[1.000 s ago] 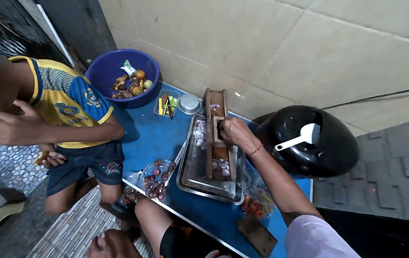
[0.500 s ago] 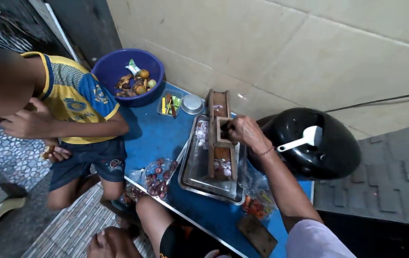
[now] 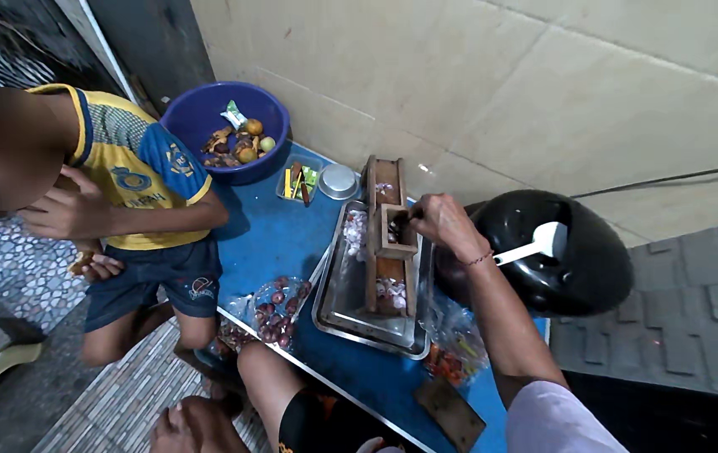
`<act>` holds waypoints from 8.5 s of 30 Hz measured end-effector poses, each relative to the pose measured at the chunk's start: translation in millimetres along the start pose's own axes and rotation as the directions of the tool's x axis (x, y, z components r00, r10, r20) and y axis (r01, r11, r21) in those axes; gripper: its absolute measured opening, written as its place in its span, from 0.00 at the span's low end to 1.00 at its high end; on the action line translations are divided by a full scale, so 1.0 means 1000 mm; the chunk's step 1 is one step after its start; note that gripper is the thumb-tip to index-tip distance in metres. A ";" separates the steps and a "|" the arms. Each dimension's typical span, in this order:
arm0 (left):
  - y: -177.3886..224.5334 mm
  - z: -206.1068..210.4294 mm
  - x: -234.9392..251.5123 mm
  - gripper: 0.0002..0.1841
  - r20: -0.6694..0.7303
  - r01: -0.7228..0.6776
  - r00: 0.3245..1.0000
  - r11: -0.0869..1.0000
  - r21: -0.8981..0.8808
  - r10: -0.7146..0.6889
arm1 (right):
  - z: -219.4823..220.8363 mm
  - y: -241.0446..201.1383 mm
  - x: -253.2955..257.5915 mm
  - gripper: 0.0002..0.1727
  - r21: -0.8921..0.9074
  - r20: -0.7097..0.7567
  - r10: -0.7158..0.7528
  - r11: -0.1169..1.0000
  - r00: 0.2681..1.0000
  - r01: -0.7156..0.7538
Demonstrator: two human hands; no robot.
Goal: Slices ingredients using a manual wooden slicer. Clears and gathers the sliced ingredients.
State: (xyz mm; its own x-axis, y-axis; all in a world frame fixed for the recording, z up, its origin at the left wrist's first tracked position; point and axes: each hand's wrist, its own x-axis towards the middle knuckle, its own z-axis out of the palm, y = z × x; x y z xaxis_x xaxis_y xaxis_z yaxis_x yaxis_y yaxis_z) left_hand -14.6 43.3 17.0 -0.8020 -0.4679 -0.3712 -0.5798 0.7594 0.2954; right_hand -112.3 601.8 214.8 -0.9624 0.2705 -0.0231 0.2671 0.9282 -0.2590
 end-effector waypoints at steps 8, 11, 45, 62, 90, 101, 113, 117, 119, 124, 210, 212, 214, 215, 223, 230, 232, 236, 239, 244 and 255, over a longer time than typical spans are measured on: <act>-0.021 0.017 0.019 0.34 -0.042 -0.009 0.999 1.000 0.012 0.010 | 0.009 0.013 0.010 0.06 0.001 0.131 -0.079 0.997 0.988 0.080; -0.006 0.004 0.008 0.35 0.000 0.008 1.000 0.999 0.032 -0.008 | 0.008 0.013 0.012 0.06 0.010 0.110 -0.079 0.997 0.991 0.079; -0.016 0.014 0.015 0.34 -0.039 0.010 0.999 1.000 0.009 -0.009 | 0.013 0.009 0.018 0.03 -0.061 0.067 -0.117 0.991 0.991 0.121; -0.017 0.012 0.014 0.36 -0.035 0.009 0.999 0.998 0.062 -0.007 | 0.022 0.003 0.006 0.03 -0.107 0.038 -0.140 0.984 0.989 0.143; -0.037 0.021 0.020 0.34 -0.056 0.012 0.998 1.000 0.002 -0.012 | 0.044 -0.003 0.000 0.06 -0.069 0.043 -0.049 0.996 0.998 0.052; -0.041 0.025 0.025 0.34 -0.060 0.004 0.998 1.000 -0.006 -0.004 | 0.009 -0.006 -0.012 0.05 0.053 -0.040 -0.081 0.995 0.996 0.083; -0.036 0.022 0.023 0.35 -0.052 -0.006 0.999 0.999 0.035 0.008 | 0.017 0.003 -0.008 0.05 0.032 -0.032 0.046 0.998 0.998 -0.045; -0.034 0.021 0.021 0.34 -0.048 0.010 0.999 0.999 0.042 -0.008 | 0.015 -0.001 -0.012 0.05 0.079 -0.109 -0.059 0.995 0.992 0.068; -0.033 0.021 0.022 0.34 -0.042 0.014 0.999 0.999 0.037 -0.012 | 0.021 0.000 -0.009 0.05 0.049 -0.066 -0.047 0.998 0.997 0.051; -0.034 0.027 0.024 0.36 -0.086 -0.023 0.996 0.999 0.033 0.026 | 0.014 0.002 -0.020 0.07 0.051 -0.098 0.000 0.999 0.995 0.005; -0.044 0.037 0.008 0.32 -0.069 -0.156 0.987 0.978 -0.137 0.148 | 0.133 -0.050 -0.226 0.18 0.289 -0.309 0.308 0.932 0.900 -0.219; -0.045 0.038 0.010 0.33 -0.069 -0.153 0.987 0.979 -0.132 0.145 | 0.135 -0.054 -0.217 0.20 0.268 -0.266 0.355 0.920 0.897 -0.284; -0.045 0.039 0.011 0.32 -0.070 -0.154 0.987 0.979 -0.131 0.146 | 0.142 -0.059 -0.211 0.23 0.237 -0.223 0.403 0.906 0.888 -0.352; -0.044 0.039 0.011 0.32 -0.070 -0.154 0.987 0.979 -0.135 0.146 | 0.144 -0.063 -0.210 0.24 0.232 -0.208 0.428 0.895 0.880 -0.381; -0.045 0.038 0.010 0.33 -0.064 -0.157 0.987 0.978 -0.141 0.149 | 0.147 -0.081 -0.223 0.22 0.376 -0.329 0.448 0.870 0.831 -0.320; -0.044 0.035 0.010 0.33 -0.070 -0.180 0.983 0.972 -0.151 0.171 | 0.161 -0.079 -0.206 0.21 0.310 -0.264 0.515 0.846 0.815 -0.434; -0.045 0.035 0.009 0.33 -0.070 -0.194 0.980 0.971 -0.136 0.186 | 0.159 -0.082 -0.210 0.20 0.348 -0.274 0.488 0.854 0.829 -0.387; -0.047 0.040 0.014 0.33 -0.079 -0.195 0.979 0.971 -0.135 0.186 | 0.154 -0.079 -0.215 0.20 0.380 -0.344 0.445 0.871 0.827 -0.311; -0.047 0.038 0.015 0.32 -0.071 -0.179 0.983 0.976 -0.124 0.171 | 0.158 -0.069 -0.212 0.21 0.326 -0.308 0.466 0.871 0.829 -0.368; -0.045 0.037 0.012 0.33 -0.070 -0.174 0.984 0.975 -0.141 0.165 | 0.162 -0.068 -0.218 0.20 0.374 -0.289 0.395 0.885 0.872 -0.277; -0.043 0.035 0.010 0.32 -0.061 -0.152 0.988 0.979 -0.137 0.145 | 0.147 -0.046 -0.246 0.17 0.360 -0.290 0.250 0.923 0.924 -0.137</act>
State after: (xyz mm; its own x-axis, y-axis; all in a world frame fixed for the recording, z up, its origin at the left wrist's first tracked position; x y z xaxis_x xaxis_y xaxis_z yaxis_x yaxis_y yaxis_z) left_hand 7.9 21.7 -30.1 -0.8847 -0.3799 -0.2702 -0.4655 0.7523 0.4662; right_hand 105.1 454.6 90.9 -0.8084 0.5560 0.1934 0.3608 0.7276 -0.5834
